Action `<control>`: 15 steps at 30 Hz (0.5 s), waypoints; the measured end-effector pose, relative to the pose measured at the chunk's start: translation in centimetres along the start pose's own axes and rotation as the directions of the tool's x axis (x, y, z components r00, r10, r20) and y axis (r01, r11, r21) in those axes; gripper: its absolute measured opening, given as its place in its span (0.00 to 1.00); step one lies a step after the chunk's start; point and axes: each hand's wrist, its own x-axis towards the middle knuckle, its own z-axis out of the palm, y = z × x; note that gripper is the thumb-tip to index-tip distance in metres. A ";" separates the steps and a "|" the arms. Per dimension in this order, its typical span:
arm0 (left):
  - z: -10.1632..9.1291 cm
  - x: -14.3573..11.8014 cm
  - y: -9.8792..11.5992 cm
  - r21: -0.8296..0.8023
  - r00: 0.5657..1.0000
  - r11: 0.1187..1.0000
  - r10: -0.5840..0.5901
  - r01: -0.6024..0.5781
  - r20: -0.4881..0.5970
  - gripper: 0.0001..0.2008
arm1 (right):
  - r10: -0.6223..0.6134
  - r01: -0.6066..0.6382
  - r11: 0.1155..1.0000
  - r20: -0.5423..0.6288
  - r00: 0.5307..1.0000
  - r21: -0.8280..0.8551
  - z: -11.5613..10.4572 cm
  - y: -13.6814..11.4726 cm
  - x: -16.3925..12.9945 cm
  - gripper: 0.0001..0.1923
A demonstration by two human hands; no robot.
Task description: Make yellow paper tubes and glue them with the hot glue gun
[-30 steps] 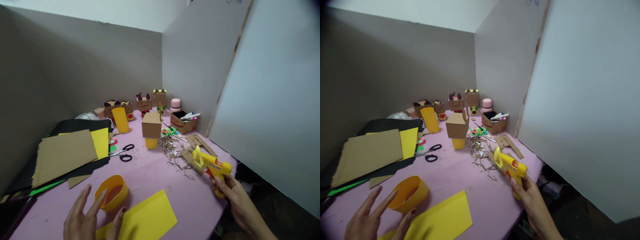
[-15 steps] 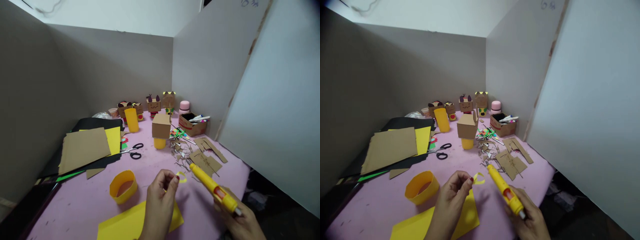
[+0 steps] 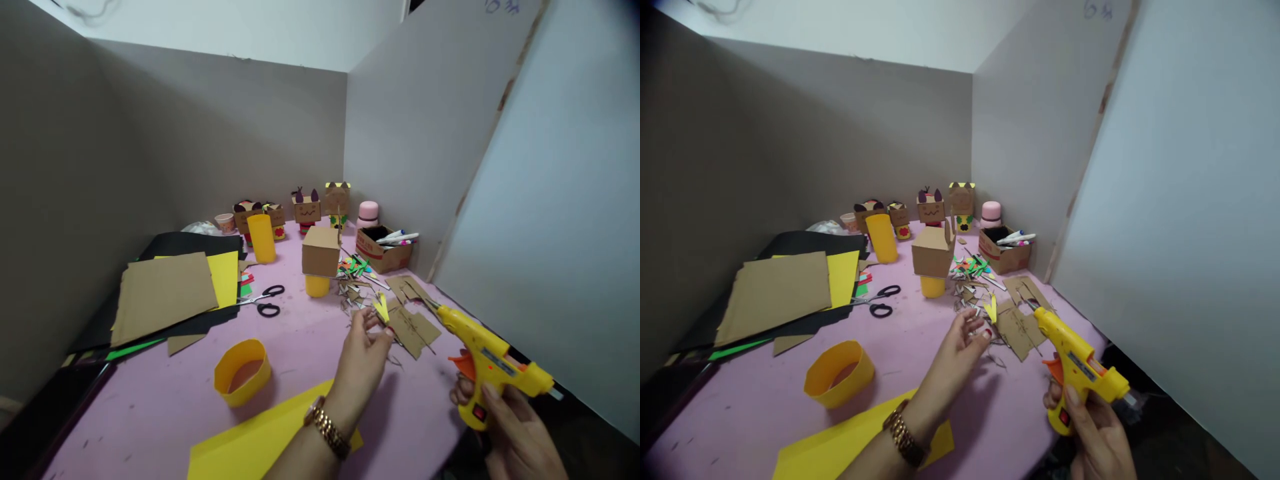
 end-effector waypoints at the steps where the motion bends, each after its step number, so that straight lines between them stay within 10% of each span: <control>1: -0.4 -0.3 0.0 0.020 1.000 1.000 -0.001 0.001 0.006 0.21 | 0.004 -0.004 1.000 0.003 1.000 -0.022 -0.1 -0.2 0.0 0.14; 6: -6.1 -5.8 -0.2 0.335 0.997 0.942 0.034 -0.011 -0.062 0.17 | 0.092 -0.053 0.967 0.148 0.985 -0.250 -1.5 -0.9 0.3 0.17; 10: -11.2 -11.5 -1.2 0.807 0.975 0.587 0.212 -0.066 -0.074 0.14 | 0.181 0.007 0.883 0.354 0.917 -0.469 -2.0 -0.5 0.4 0.16; 15: -13.9 -14.4 -4.2 0.957 0.847 0.072 0.486 -0.282 0.213 0.15 | 0.306 -0.012 0.813 0.409 0.860 -0.582 -0.3 0.1 -1.1 0.18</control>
